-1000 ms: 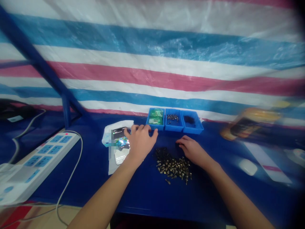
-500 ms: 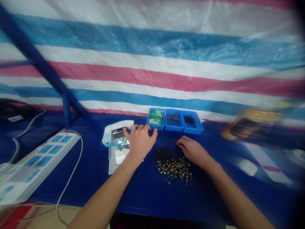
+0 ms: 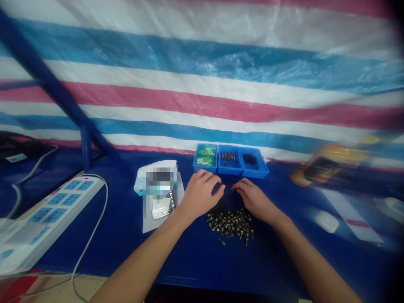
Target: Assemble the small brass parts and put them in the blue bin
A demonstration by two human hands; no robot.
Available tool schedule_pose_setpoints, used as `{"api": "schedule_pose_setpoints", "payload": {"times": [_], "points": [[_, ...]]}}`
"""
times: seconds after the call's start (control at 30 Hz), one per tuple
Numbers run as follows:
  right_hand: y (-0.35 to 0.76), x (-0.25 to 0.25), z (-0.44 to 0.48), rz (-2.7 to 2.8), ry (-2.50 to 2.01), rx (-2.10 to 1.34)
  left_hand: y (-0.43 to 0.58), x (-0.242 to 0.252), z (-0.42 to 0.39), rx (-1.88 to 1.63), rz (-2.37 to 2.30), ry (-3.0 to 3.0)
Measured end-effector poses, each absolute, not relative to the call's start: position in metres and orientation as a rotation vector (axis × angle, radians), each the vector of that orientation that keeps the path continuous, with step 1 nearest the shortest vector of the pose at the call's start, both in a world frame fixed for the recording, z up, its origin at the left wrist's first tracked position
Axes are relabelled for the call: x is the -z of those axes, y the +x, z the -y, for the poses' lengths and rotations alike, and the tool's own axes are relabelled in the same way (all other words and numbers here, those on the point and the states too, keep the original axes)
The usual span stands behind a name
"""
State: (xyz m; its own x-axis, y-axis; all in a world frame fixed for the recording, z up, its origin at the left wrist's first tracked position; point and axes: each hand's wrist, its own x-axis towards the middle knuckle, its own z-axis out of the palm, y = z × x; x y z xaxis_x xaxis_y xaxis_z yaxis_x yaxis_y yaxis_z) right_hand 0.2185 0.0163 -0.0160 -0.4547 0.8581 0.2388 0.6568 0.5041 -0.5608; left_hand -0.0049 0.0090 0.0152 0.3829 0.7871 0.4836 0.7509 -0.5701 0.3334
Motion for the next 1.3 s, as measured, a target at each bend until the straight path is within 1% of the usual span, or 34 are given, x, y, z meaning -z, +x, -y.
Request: {"api": "schedule_pose_setpoints", "payload": {"times": [0.13,0.33,0.53,0.73,1.0,1.2,1.3], "points": [[0.217,0.012,-0.016,2.096,-1.244,-0.683,0.003,-0.007,-0.006,-0.863,-1.312,2.561],[0.213,0.002,-0.013,1.747,-1.225,-1.103,0.009,-0.003,-0.004,-0.817,-1.196,2.506],[0.208,-0.005,-0.010,1.618,-1.211,-1.239,0.009,-0.001,-0.005,-0.906,-1.272,2.409],[0.208,-0.006,-0.009,1.629,-1.197,-1.279,0.008,-0.002,-0.005,-0.887,-1.151,2.364],[0.212,-0.004,-0.011,1.703,-1.174,-1.315,0.011,-0.008,-0.005,-0.794,-1.147,2.227],[0.224,-0.004,-0.018,1.576,-1.383,-1.271,0.008,-0.006,-0.007,-0.851,-1.212,2.161],[0.233,0.001,-0.024,1.390,-1.391,-1.157,0.008,-0.004,-0.008,-0.847,-1.214,2.160]]}}
